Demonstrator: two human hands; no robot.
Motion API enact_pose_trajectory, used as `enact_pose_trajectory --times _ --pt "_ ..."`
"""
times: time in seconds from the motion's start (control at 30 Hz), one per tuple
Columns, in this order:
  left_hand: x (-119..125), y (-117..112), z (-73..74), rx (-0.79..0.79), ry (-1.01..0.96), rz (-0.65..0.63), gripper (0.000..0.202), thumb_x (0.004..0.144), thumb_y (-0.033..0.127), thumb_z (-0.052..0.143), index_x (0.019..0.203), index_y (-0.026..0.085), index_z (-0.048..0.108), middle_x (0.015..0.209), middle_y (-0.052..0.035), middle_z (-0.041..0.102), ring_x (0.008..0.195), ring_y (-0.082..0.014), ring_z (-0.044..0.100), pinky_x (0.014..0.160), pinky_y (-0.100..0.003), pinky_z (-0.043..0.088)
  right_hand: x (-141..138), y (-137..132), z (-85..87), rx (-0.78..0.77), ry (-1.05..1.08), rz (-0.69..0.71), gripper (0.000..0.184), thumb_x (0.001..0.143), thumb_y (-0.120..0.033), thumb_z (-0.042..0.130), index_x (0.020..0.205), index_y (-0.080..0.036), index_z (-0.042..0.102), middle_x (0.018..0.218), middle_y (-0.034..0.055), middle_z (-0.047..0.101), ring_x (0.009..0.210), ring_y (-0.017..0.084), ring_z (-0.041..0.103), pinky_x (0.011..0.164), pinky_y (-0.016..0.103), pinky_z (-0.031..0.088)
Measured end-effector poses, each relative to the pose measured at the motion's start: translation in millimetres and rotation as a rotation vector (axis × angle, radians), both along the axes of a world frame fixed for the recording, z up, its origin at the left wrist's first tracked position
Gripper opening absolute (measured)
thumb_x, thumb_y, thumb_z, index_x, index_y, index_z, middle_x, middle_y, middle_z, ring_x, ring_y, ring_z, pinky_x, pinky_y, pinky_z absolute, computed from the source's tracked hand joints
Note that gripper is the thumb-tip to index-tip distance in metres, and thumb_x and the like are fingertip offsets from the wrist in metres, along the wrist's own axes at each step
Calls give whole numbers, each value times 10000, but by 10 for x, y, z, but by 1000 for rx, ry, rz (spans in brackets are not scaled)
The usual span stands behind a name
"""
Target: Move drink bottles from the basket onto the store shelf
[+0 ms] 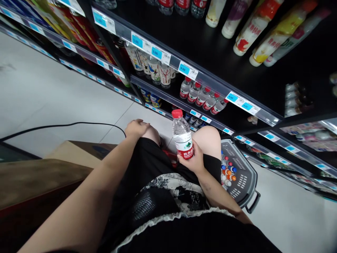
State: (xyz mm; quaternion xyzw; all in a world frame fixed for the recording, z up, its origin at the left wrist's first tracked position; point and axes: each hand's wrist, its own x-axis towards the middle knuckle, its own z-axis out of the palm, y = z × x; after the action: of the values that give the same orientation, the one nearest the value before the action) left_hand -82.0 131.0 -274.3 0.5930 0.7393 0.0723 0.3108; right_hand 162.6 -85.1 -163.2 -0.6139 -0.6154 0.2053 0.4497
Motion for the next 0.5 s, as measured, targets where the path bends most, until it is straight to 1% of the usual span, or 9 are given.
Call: enact_pose_trajectory --times 0.07,0.13,0.2,0.27,0.33,0.4,0.43,0.5 --pt "-3 0 -10 9 16 -9 664 813 605 605 1349 219 674 1349 -117 657 1260 -388 596 1043 -531 493 -12 29 36 71 -152 -53 673 739 -380 822 1339 -186 586 1153 105 684 1028 253 680 936 382 562" --pt "-14 15 -13 7 28 -15 667 818 615 596 1350 221 675 1350 -119 656 1260 -385 597 1044 -517 495 -35 48 43 126 -220 -90 609 735 -384 816 1273 -186 610 1047 97 687 935 251 679 861 390 576" --pt "-38 43 3 -20 24 -19 664 821 621 591 1350 228 678 1358 -116 652 1264 -385 593 1048 -510 491 -64 66 12 165 -233 -120 595 722 -400 817 1237 -192 605 1005 96 688 897 259 683 818 405 587" --pt "-71 75 44 -68 16 -21 667 830 625 580 1359 231 673 1370 -118 644 1278 -392 581 1050 -520 484 -93 112 -30 206 -233 -153 616 703 -419 814 1235 -201 591 1023 105 697 894 275 698 800 423 602" --pt "-102 101 110 -109 28 -5 688 838 626 568 1388 220 653 1384 -124 633 1295 -391 567 1056 -519 476 -119 232 -31 263 -213 -220 621 687 -434 808 1219 -203 586 1014 112 705 858 282 710 759 427 614" --pt "-121 117 188 -118 57 3 716 851 603 555 1431 187 615 1397 -137 621 1320 -371 550 1076 -490 463 -143 450 59 330 -161 -313 608 679 -450 820 1175 -189 584 967 115 706 806 284 713 709 425 615" --pt "-124 123 227 -128 76 11 734 855 601 545 1449 171 593 1395 -139 621 1331 -361 539 1081 -478 458 -153 595 147 351 -128 -355 586 677 -453 834 1136 -181 591 942 117 706 788 285 712 698 424 615" --pt "-123 135 305 -151 103 22 744 863 606 522 1458 162 571 1398 -145 614 1343 -358 524 1068 -479 456 -164 944 405 359 -45 -424 517 684 -450 856 1049 -171 619 926 128 711 792 290 715 739 446 619"
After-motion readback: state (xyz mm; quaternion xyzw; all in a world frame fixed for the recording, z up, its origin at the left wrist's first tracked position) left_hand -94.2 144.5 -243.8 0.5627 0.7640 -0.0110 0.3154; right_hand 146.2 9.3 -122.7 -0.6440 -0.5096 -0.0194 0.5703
